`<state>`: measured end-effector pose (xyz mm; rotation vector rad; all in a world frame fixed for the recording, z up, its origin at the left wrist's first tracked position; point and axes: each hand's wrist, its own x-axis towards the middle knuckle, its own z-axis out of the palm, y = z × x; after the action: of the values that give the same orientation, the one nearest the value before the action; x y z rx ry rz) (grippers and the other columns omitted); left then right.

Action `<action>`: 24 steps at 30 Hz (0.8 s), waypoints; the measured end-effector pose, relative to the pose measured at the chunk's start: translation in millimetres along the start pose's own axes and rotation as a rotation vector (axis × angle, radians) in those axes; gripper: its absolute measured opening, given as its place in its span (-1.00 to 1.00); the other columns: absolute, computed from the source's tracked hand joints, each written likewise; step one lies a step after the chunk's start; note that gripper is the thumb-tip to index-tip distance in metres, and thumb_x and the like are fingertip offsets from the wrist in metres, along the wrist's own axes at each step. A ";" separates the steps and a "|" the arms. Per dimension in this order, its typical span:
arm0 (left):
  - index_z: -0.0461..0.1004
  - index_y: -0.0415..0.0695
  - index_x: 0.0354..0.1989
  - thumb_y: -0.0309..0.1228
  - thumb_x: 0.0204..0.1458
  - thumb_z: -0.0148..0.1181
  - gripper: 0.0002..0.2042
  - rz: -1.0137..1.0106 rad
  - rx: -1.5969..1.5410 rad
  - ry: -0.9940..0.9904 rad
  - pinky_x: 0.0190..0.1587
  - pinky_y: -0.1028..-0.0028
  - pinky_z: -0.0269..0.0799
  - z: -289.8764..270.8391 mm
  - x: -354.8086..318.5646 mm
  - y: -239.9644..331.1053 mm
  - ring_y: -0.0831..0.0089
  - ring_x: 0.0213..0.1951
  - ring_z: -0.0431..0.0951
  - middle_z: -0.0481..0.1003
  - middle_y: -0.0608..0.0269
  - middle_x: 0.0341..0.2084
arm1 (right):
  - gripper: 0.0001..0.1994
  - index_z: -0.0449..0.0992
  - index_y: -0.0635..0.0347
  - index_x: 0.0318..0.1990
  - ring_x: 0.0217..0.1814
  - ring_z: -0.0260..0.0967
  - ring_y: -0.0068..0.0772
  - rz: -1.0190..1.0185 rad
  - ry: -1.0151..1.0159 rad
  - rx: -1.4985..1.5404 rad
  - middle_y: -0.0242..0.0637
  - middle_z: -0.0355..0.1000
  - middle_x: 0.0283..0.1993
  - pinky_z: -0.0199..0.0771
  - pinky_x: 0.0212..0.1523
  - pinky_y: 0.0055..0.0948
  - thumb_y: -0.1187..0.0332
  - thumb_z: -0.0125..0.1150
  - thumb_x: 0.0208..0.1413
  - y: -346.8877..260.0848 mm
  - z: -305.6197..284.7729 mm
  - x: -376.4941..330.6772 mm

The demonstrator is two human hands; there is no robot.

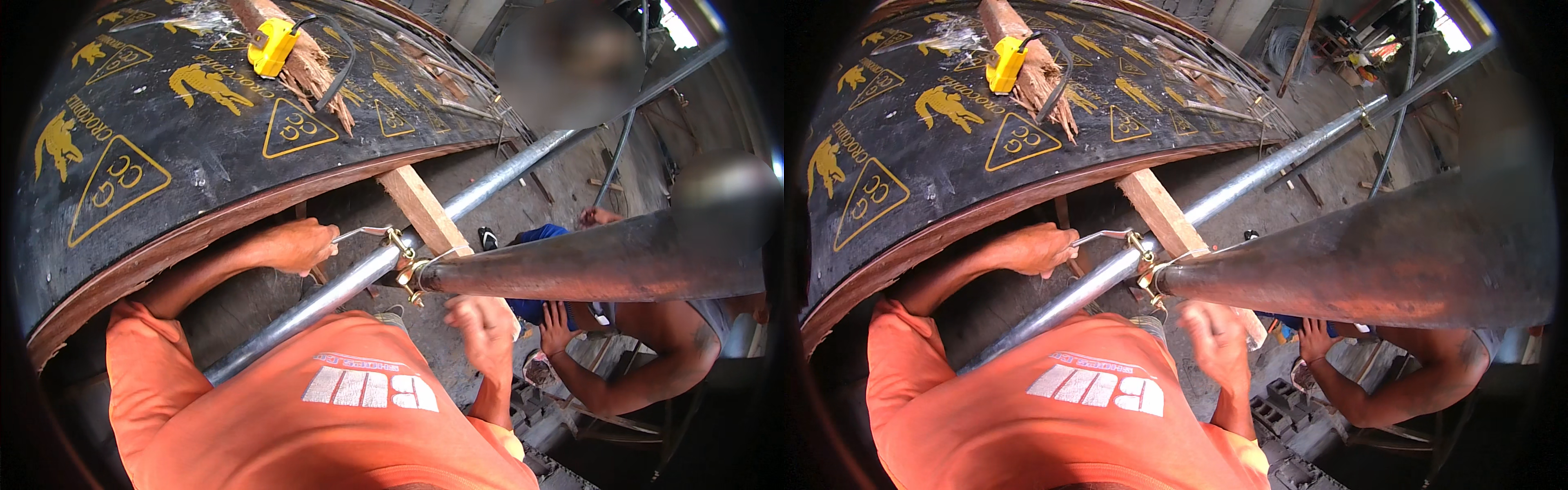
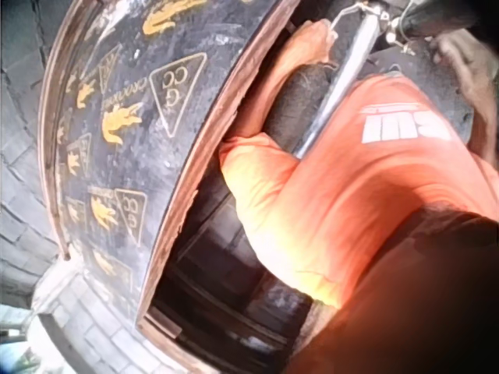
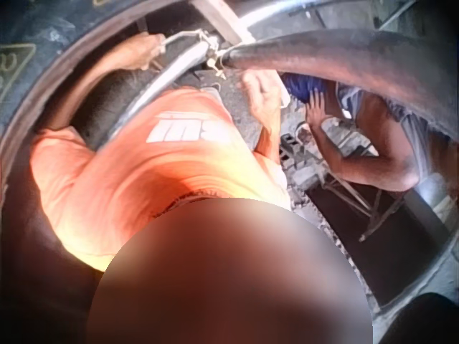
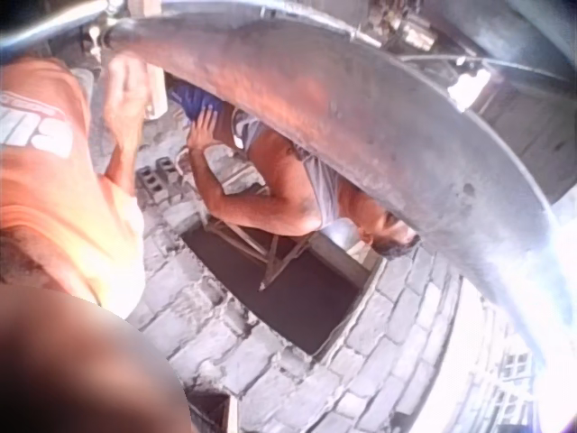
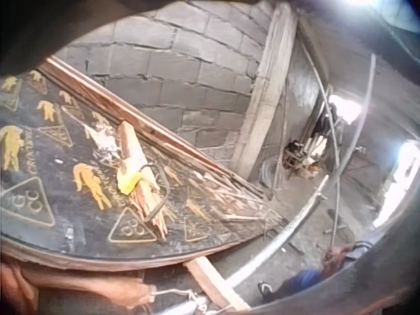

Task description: The person assembles a metal scaffolding frame by connecting vertical and horizontal poles with swivel clamps. They repeatedly position poles, insert clamps, and tighten them by hand to secure the joints. A coworker is visible nearby but does not assist directly in the shown actions.

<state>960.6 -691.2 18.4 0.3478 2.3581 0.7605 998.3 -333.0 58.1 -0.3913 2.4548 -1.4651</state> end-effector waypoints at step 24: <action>0.48 -0.36 -0.17 -0.44 0.16 0.12 -0.79 0.298 0.577 0.224 -0.27 0.06 0.59 -3.4 -0.1 20.3 -0.02 -0.33 0.70 0.61 -0.09 -0.47 | -0.54 0.49 0.21 0.21 0.12 0.42 0.14 -0.084 0.001 -0.591 0.10 0.45 0.06 0.36 0.15 0.00 0.03 -0.04 0.46 48.2 -10.4 59.4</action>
<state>959.6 -676.4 32.7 0.9134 2.7470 0.2308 934.5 -323.6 15.4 -0.6061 2.8653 -0.7285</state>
